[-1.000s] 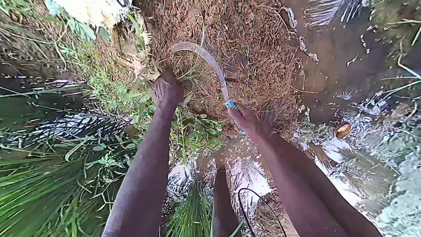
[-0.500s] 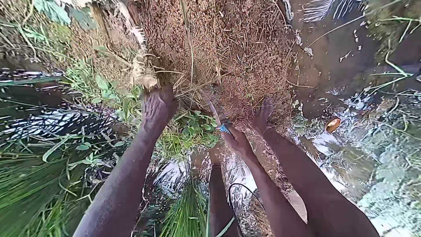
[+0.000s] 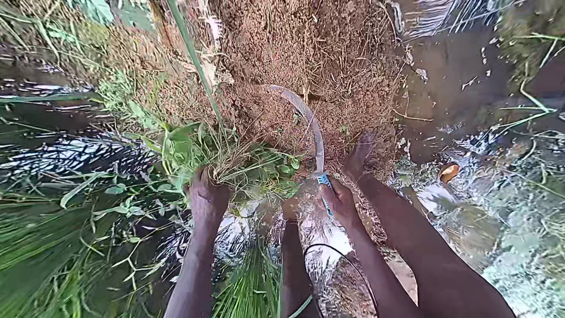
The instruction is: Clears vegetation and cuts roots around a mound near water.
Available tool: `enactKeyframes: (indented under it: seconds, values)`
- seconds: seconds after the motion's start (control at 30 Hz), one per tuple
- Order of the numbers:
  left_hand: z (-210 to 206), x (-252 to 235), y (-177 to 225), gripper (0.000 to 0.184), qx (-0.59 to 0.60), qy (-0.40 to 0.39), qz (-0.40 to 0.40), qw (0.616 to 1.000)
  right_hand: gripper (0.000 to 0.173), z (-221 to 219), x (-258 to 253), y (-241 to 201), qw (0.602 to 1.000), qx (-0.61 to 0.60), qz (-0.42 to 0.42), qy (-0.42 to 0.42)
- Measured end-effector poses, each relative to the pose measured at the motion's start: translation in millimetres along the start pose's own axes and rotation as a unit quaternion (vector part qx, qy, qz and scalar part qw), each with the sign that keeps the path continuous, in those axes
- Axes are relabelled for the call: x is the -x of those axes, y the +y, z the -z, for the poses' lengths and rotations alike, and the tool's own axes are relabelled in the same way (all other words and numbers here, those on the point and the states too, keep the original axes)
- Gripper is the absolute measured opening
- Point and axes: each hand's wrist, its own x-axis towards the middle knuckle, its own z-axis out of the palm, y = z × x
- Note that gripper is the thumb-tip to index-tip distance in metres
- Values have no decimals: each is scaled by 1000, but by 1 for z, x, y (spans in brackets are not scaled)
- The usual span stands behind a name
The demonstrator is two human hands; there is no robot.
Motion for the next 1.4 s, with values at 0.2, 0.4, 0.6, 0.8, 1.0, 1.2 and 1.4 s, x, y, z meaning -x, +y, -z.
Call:
enactKeyframes:
  seconds: [0.2,0.4,0.6,0.8,1.0,1.2,1.4]
  values:
    - [18,-30,55,29,2,6,-64,998,35,2,50,-19,981,-95,-8,170]
    - [17,-91,161,37,46,-45,-43,997,37,7,45,-22,984,-69,-48,157]
    - [-19,-115,192,51,6,-98,-16,995,43,-21,74,10,994,21,-40,98]
    - [-19,-104,147,40,-9,-121,39,992,44,-13,85,35,998,1,-46,31]
    - [12,-57,23,47,36,-51,178,982,41,-16,83,11,998,-50,-40,25]
    - [23,-23,-32,46,62,-17,182,981,40,1,55,-8,999,-3,30,40]
    - [-2,-55,37,42,-50,-15,-68,996,36,-4,34,-15,1000,18,11,-2]
